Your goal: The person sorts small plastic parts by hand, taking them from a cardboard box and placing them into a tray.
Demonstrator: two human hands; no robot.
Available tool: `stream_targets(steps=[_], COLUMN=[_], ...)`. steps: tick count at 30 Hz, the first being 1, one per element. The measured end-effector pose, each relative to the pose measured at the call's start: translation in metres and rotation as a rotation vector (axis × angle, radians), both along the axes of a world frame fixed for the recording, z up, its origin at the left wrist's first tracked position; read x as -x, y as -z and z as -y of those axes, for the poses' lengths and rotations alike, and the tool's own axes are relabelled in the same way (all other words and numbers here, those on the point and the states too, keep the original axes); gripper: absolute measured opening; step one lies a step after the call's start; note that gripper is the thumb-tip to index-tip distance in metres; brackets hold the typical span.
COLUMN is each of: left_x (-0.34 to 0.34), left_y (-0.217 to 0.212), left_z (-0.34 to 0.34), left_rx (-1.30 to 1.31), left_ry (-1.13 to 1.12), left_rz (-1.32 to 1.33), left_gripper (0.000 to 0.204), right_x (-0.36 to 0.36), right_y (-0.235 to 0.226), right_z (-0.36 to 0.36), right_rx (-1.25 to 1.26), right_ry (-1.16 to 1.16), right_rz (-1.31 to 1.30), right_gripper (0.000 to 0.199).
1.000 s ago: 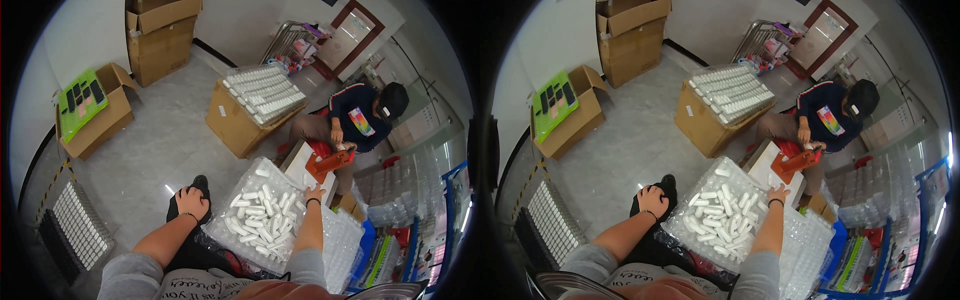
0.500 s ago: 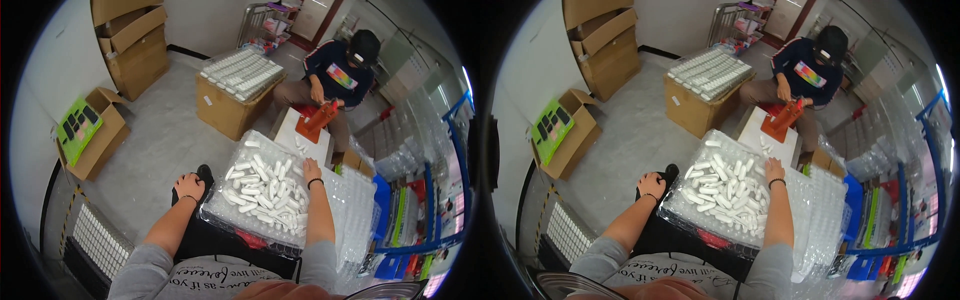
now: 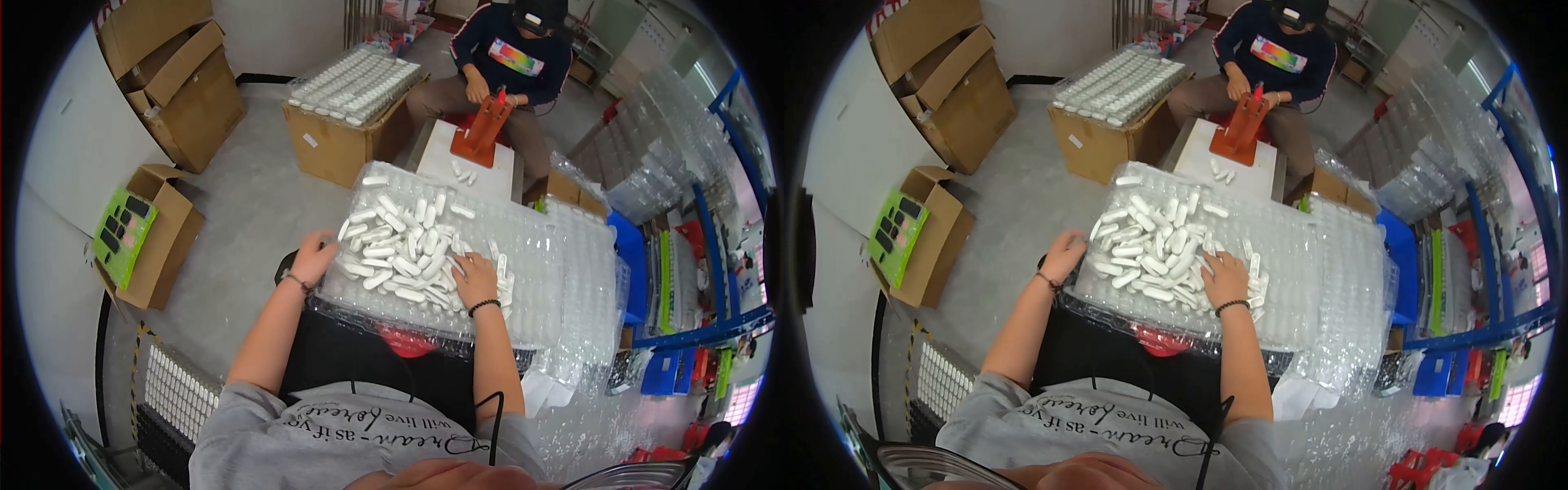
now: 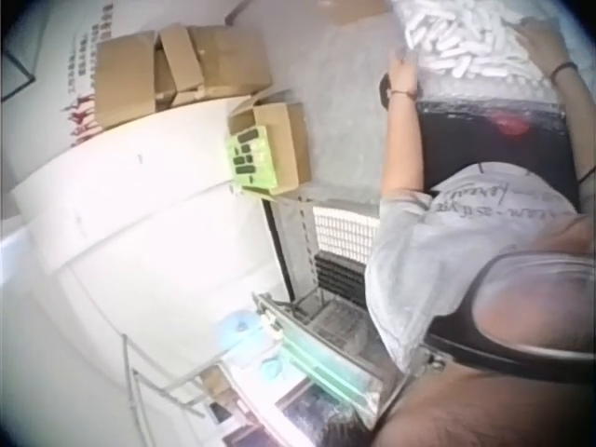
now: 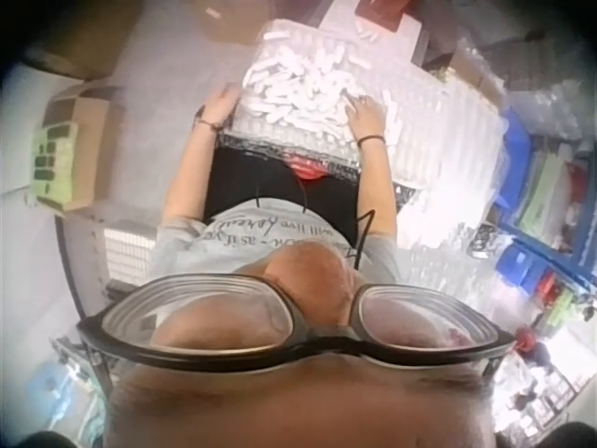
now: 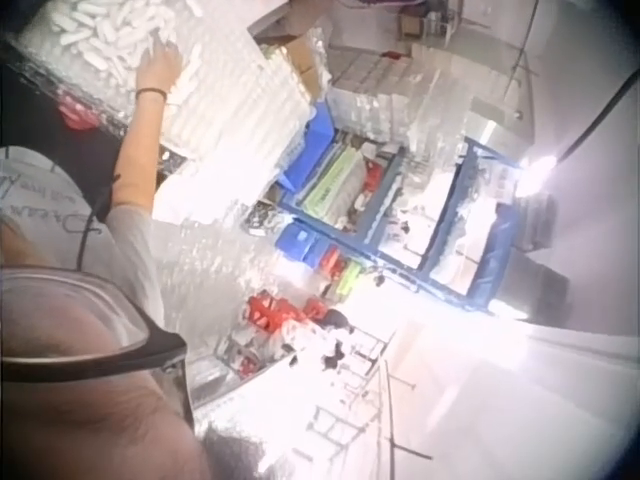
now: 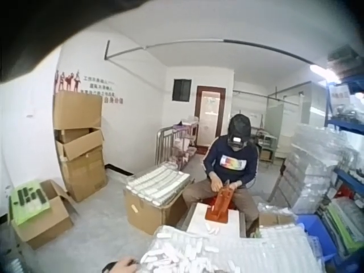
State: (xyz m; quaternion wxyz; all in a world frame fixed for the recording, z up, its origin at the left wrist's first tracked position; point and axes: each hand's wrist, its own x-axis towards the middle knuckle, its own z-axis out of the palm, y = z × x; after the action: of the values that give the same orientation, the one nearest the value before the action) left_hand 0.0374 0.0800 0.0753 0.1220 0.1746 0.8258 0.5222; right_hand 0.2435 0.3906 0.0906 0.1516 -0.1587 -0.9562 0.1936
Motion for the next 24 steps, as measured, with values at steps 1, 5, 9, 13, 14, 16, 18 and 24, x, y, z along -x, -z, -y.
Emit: stream_targets(steps=[1, 5, 9, 13, 14, 16, 18, 24], left_x=[-0.007, -0.045, -0.062, -0.071, -0.071, -0.069, -0.065, -0.064], left_y=[-0.014, -0.050, -0.031, -0.016, -0.013, -0.007, -0.004, -0.026], left_z=[-0.014, -0.073, -0.090, -0.091, -0.090, -0.085, -0.080, -0.072], left_rx=[0.127, 0.495, 0.523, 0.463, 0.367, 0.278, 0.098, 0.028], left_ry=[0.100, 0.395, 0.299, 0.269, 0.264, 0.260, 0.245, 0.255], left_rz=[-0.251, -0.427, -0.419, -0.474, -0.517, -0.554, -0.555, -0.301], left_gripper=[0.035, 0.042, 0.040, 0.039, 0.034, 0.029, 0.022, 0.018], right_x=[0.002, 0.001, 0.004, -0.003, -0.004, -0.007, -0.009, -0.012], right_y=[-0.001, -0.004, 0.004, 0.000, 0.000, -0.006, -0.010, -0.014], right_z=[0.002, 0.005, 0.010, 0.011, 0.010, 0.012, 0.014, 0.012], right_rx=[0.011, 0.043, 0.105, 0.265, 0.254, 0.330, 0.389, 0.401], right_ry=[0.029, 0.057, 0.100, 0.100, 0.068, 0.071, 0.042, 0.081], right_rz=[0.036, -0.017, -0.079, -0.231, -0.310, -0.325, -0.377, -0.335], right_gripper=[0.029, 0.026, 0.021, 0.022, 0.023, 0.022, 0.020, 0.021])
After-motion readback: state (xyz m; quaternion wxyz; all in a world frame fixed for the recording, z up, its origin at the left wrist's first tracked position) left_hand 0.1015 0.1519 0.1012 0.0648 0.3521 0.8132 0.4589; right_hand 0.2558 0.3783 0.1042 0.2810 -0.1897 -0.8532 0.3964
